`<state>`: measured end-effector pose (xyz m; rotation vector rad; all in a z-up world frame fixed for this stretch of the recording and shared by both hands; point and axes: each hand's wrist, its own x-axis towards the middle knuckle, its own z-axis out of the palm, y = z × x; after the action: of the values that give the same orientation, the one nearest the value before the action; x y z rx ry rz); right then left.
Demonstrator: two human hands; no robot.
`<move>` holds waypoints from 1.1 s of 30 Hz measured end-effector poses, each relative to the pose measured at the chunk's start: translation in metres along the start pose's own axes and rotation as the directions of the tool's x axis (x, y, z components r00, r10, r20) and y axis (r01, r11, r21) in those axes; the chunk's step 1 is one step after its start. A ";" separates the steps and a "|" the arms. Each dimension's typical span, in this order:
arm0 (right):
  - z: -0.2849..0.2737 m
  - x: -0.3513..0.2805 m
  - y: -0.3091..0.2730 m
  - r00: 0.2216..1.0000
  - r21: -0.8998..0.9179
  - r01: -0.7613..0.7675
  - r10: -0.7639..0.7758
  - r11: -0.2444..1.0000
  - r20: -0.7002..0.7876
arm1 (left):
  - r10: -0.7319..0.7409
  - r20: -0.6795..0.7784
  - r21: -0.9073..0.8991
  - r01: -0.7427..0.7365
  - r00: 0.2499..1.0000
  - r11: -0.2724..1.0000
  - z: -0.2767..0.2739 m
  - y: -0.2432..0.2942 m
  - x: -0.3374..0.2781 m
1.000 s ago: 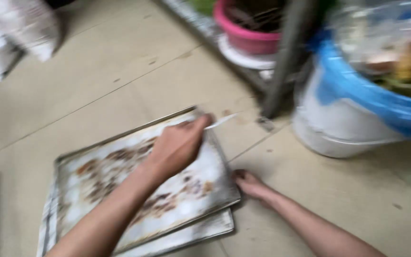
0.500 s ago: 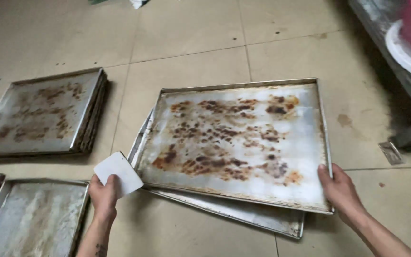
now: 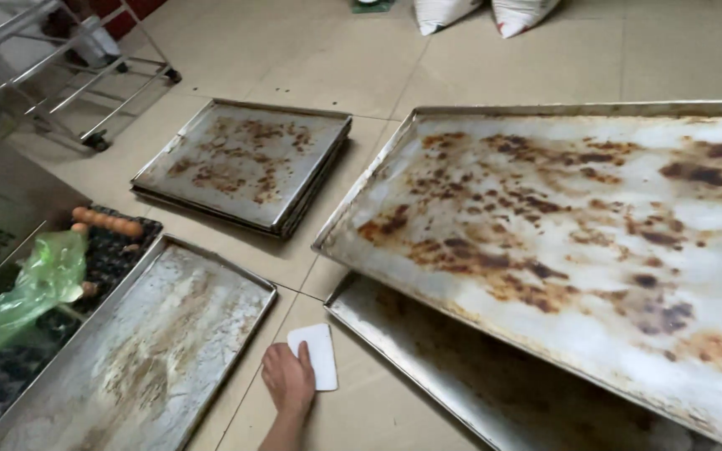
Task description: Scraping burnt residue off metal baking trays using a plastic scraper in a bakery kitchen.
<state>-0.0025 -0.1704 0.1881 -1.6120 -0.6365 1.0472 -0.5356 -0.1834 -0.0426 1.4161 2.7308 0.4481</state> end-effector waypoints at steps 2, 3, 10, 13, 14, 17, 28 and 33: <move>0.036 0.007 -0.014 0.998 0.046 0.058 -0.059 0.997 0.023 | 0.093 -0.121 0.038 -0.089 0.988 0.995 -0.004 0.010 -0.010; 0.054 0.010 -0.020 0.997 0.040 0.061 -0.062 0.997 0.040 | 0.075 -0.125 0.038 -0.071 0.989 0.997 -0.009 0.015 -0.014; 0.208 0.050 0.003 0.981 0.147 0.091 -0.113 0.985 0.156 | 0.087 -0.196 -0.058 -0.100 0.977 0.993 -0.015 0.019 -0.007; 0.296 0.046 0.013 0.969 0.223 0.004 -0.059 0.975 0.240 | 0.100 -0.227 -0.087 -0.122 0.969 0.989 -0.002 0.014 0.005; 0.326 0.038 0.013 0.959 0.276 -0.059 -0.023 0.959 0.284 | 0.120 -0.253 -0.094 -0.147 0.960 0.985 0.003 0.011 0.008; 0.418 0.036 0.037 0.923 0.397 -0.124 -0.041 0.909 0.383 | 0.121 -0.222 -0.126 -0.151 0.968 0.980 0.016 0.003 0.009; 0.517 0.041 -0.047 0.557 0.187 -0.239 -0.024 0.953 0.830 | 0.164 -0.193 -0.093 -0.184 0.967 0.979 0.025 -0.004 0.011; 0.398 0.068 -0.025 0.627 0.031 -0.115 0.048 0.993 0.778 | 0.176 -0.202 -0.016 -0.183 0.963 0.983 0.019 -0.002 0.007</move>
<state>-0.3159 0.0848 0.1689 -1.0557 -1.0778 1.8472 -0.5378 -0.1745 -0.0607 1.7063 2.7376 0.6782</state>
